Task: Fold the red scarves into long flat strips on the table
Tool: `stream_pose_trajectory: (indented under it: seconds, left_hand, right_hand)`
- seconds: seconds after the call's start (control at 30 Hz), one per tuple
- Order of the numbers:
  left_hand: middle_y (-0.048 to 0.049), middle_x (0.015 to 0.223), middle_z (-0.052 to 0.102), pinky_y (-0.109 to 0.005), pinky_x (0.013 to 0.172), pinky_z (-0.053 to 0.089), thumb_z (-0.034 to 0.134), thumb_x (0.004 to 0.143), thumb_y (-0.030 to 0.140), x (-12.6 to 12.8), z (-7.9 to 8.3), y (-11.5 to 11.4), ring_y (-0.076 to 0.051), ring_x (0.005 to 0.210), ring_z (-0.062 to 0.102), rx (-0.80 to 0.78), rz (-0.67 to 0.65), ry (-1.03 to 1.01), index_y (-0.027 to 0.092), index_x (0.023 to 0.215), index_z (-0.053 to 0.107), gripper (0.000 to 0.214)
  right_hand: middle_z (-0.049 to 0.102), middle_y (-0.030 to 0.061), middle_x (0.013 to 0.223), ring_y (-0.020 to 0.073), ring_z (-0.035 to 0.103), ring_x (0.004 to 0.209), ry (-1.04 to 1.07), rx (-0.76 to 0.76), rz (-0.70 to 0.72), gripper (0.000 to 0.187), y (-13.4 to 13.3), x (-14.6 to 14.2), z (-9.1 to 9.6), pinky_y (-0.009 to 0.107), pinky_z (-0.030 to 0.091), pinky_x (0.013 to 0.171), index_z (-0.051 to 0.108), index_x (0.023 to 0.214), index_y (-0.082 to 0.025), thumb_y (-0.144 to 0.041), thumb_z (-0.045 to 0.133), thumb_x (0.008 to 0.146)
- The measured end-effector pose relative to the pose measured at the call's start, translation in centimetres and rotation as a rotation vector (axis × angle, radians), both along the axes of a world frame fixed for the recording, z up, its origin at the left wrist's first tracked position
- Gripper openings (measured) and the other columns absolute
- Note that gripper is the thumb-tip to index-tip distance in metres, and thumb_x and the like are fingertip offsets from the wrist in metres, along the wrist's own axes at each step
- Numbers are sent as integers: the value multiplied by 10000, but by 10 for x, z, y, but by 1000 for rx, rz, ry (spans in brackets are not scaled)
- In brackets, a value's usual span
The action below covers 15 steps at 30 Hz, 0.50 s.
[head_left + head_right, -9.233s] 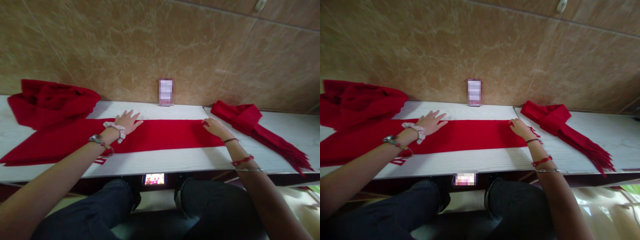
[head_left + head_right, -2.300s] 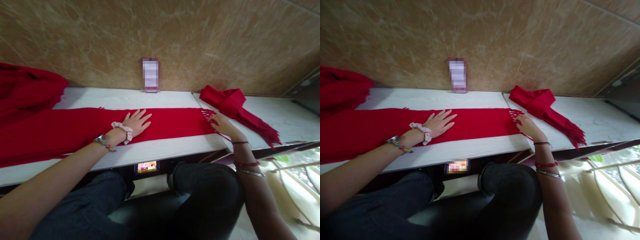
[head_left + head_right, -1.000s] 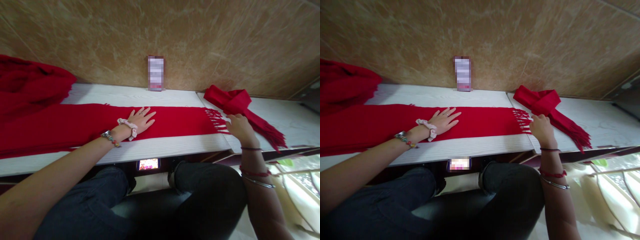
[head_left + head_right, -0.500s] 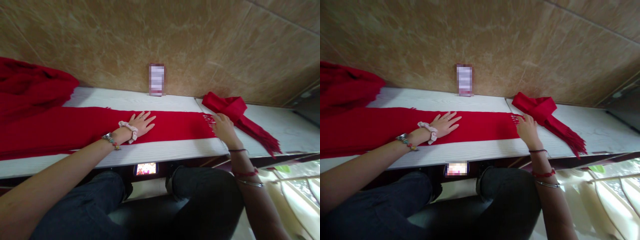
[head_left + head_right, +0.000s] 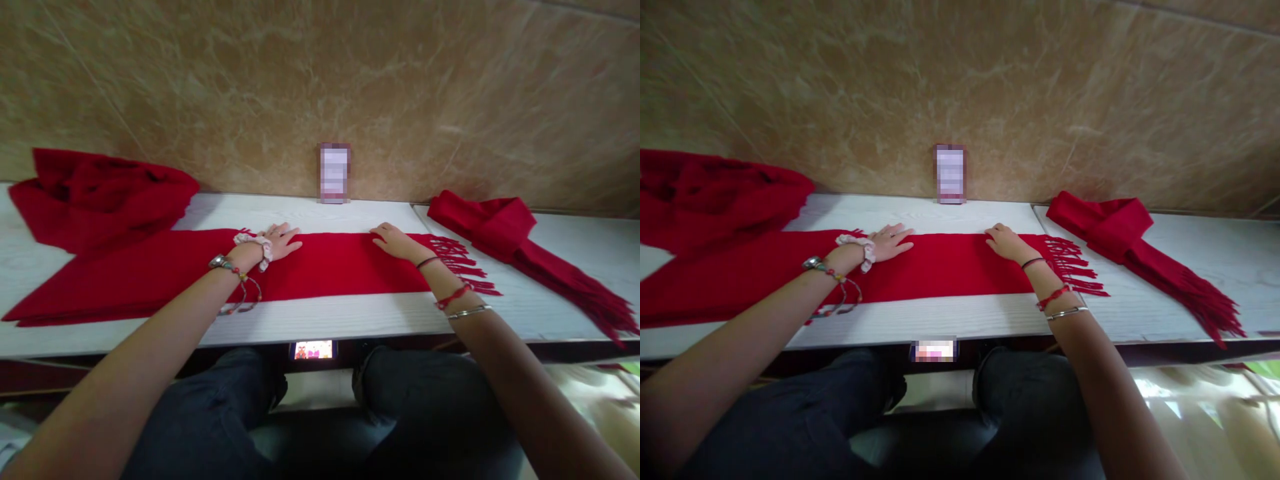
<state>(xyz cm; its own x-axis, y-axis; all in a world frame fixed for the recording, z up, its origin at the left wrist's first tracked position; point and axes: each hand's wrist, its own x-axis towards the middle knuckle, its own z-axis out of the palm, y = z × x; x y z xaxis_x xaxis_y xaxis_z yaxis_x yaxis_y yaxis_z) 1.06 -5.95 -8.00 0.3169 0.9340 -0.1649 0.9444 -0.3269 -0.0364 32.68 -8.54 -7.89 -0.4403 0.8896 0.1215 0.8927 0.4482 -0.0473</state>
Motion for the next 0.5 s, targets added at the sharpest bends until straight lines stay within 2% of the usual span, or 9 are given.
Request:
stream_pose_trajectory:
  seconds: [0.1, 0.2, 0.27, 0.37, 0.5]
  left_hand:
    - [-31, 1453, 214, -430, 1025, 223, 228, 859, 544, -1, -3, -3, -320, 1306, 193, 14, 22, -22, 262, 1376, 274, 590]
    - [-80, 1404, 310, -371, 1016, 252, 293, 849, 499, -2, 4, -3, -252, 1279, 279, 46, -54, -25, 222, 1341, 345, 567]
    - [-92, 1311, 426, -305, 990, 285, 336, 831, 464, -7, 10, 1, -213, 1210, 376, 84, -117, -21, 182, 1281, 432, 539]
    - [-87, 1093, 562, -256, 891, 361, 403, 784, 463, -16, 17, 9, -194, 1037, 505, 107, -131, -22, 153, 1170, 527, 511]
    - [-73, 904, 598, -266, 794, 404, 437, 726, 549, -24, 19, 14, -202, 905, 542, 109, -137, -87, 157, 989, 597, 498]
  right_hand:
    - [568, 156, 1116, 224, 508, 1059, 65, 73, -14, 339, -7, 6, -9, 366, 398, 926, 525, 1152, -96, -198, 382, 862]
    - [568, 162, 1096, 229, 515, 1035, 95, 96, -51, 354, -12, 14, -13, 365, 385, 936, 512, 1166, -76, -194, 394, 853]
    - [573, 160, 1072, 230, 521, 1013, 92, 101, -71, 354, -11, 19, -12, 365, 386, 931, 517, 1162, -73, -183, 402, 846]
    - [587, 155, 1014, 232, 526, 985, 64, 95, -98, 333, -6, 24, -9, 359, 393, 915, 551, 1124, -75, -171, 424, 832]
    - [606, 112, 951, 218, 542, 944, 21, 27, -97, 276, 4, 27, 0, 339, 409, 876, 605, 1043, -125, -174, 479, 803]
